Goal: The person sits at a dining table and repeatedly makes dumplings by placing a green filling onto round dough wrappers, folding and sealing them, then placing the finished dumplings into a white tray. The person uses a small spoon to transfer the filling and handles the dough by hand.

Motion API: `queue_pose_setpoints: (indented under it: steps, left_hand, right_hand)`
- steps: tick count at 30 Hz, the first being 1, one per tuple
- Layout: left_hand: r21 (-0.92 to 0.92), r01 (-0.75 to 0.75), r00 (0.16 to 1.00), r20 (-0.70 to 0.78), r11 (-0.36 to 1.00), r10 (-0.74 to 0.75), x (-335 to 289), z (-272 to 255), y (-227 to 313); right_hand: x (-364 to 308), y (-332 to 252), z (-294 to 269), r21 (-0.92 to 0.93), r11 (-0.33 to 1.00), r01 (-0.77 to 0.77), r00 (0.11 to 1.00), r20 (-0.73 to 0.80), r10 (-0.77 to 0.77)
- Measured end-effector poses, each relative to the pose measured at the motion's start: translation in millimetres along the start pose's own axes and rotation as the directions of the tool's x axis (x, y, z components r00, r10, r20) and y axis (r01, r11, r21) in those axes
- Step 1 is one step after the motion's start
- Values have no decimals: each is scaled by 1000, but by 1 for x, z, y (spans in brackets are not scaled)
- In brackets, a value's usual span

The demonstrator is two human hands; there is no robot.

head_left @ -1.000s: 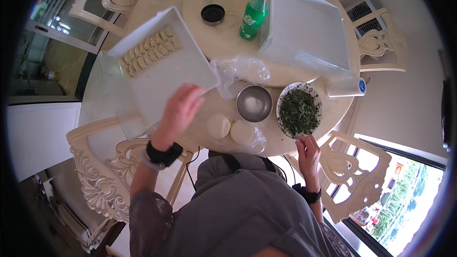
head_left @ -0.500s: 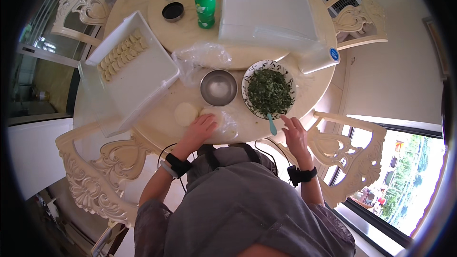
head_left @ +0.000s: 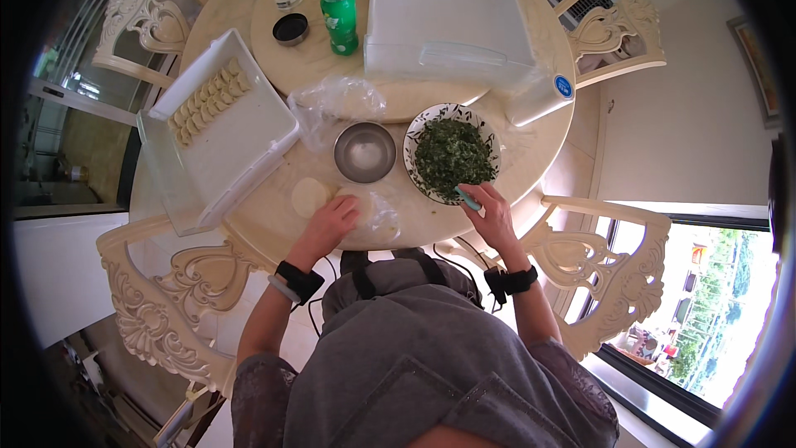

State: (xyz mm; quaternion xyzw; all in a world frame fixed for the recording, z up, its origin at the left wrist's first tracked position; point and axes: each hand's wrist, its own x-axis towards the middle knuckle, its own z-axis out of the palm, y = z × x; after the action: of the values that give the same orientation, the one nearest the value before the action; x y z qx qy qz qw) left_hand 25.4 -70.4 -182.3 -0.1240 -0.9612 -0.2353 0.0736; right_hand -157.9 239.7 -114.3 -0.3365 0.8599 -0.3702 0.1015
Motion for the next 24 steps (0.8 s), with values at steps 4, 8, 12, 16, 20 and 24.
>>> queue_pose_setpoints:
  steps: [4, 8, 12, 16, 20, 24]
  left_hand:
    - [21, -34, 999, 19, 999, 33, -3, 2, -5]
    - [-99, 34, 997, -62, 994, -40, -3, 3, -6]
    - [-525, 288, 913, -102, 801, -396, 7, -4, 3]
    - [-987, 162, 720, 101, 25, -687, 17, -10, 2]
    - [-913, -71, 775, 202, -401, -598, 36, -9, 20]
    - [-878, 73, 800, 335, -474, -498, 39, 23, 30]
  right_hand:
    - [2, -1, 2, -45, 996, 75, 997, 13, -74]
    - [-3, 1, 6, -32, 998, 62, 998, -17, -63]
    - [-3, 3, 7, -19, 998, 55, 998, -28, -55]
    - [2, 2, 0, -111, 981, 161, 986, -22, -164]
    - [0, -13, -14, -78, 983, 166, 979, -106, -174]
    - [-3, -14, -20, -63, 980, 187, 976, -99, -193]
